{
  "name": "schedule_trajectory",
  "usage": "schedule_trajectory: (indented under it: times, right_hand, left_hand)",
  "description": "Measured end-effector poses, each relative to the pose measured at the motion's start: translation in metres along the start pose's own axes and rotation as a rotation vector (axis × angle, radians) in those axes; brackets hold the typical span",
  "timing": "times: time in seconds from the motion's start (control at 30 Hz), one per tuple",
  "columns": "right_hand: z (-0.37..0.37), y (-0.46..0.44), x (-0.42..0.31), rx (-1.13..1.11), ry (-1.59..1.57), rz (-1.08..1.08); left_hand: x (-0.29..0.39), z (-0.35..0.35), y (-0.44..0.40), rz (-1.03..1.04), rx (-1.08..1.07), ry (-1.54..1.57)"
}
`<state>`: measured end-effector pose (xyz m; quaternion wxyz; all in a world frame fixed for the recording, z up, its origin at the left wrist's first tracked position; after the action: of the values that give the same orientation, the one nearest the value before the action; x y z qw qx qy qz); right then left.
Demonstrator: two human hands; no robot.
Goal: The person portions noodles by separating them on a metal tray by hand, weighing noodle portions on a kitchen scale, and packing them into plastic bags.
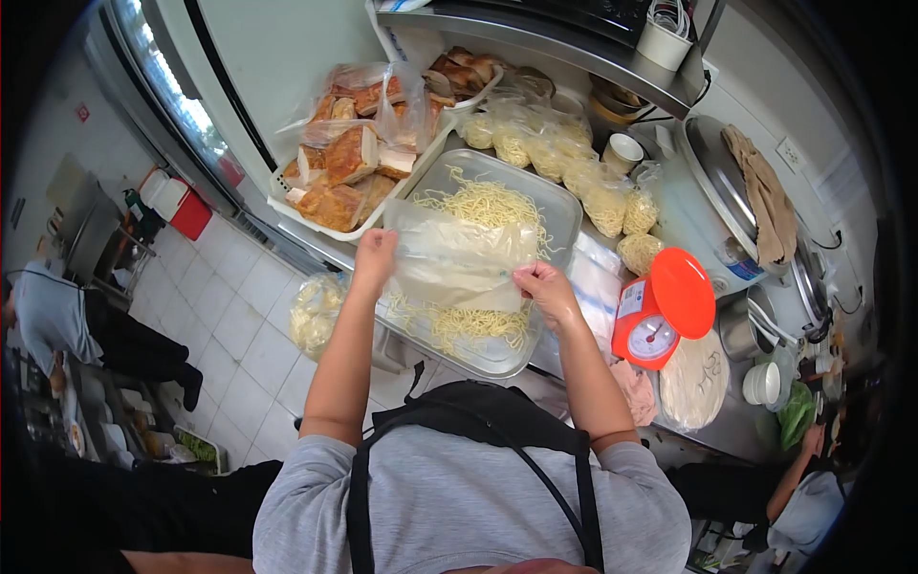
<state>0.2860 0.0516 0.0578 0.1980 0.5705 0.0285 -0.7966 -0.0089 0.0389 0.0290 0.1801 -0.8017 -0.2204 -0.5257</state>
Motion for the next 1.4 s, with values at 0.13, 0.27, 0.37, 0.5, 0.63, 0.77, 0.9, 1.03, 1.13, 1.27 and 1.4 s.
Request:
schedule_trajectory:
  times: [0.13,0.27,0.37,0.5,0.63,0.77,0.9,1.03,1.13,1.27,1.4]
  right_hand:
    - [0.001,-0.003,0.001,0.097,0.231,-0.285]
    - [0.030,0.011,0.013,0.115,0.486,-0.383]
    - [0.048,0.025,0.018,0.007,0.368,-0.367]
    - [0.010,0.015,0.035,0.119,0.296,-0.232]
    - [-0.036,0.000,0.022,0.356,0.503,-0.447]
    - [-0.021,0.024,-0.017,0.253,0.526,-0.404]
    - [0.022,0.071,-0.034,-0.015,0.464,-0.707]
    - [0.040,0.045,0.008,-0.017,0.464,-0.184]
    - [0.030,0.020,0.041,0.064,-0.250,0.141]
    - [0.042,0.000,0.028,0.194,-0.663,0.077]
    - [0.060,-0.022,0.008,0.090,-0.879,-0.128]
  left_hand:
    - [0.081,-0.016,0.054,0.521,0.420,-0.589]
    - [0.091,0.046,0.096,0.300,-0.356,-0.280]
    - [0.067,0.072,0.107,0.017,-0.581,0.160]
    - [0.068,0.065,0.104,-0.372,-0.728,0.847]
    - [0.070,0.071,0.109,-0.088,-0.819,0.404]
    - [0.079,0.065,0.105,0.334,-0.373,-0.314]
    - [0.095,0.053,0.096,0.345,-0.288,-0.377]
    - [0.115,0.066,0.125,0.951,-0.146,-0.277]
    - [0.129,0.063,0.152,1.177,-0.172,-0.350]
    - [0.125,0.063,0.144,1.138,-0.217,-0.365]
    - [0.111,0.065,0.161,1.112,-0.434,-0.351]
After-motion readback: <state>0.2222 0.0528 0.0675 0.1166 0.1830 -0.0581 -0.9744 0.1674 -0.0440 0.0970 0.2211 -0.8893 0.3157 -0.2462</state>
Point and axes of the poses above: each hand's wrist, its own y-axis away from the middle knuckle, its own z-axis out of the palm, x = y × z, the point moved 4 cm from there along -y, towards the middle knuckle, and after that the axes turned 13 degrees about -y, right-handed, at the moved point
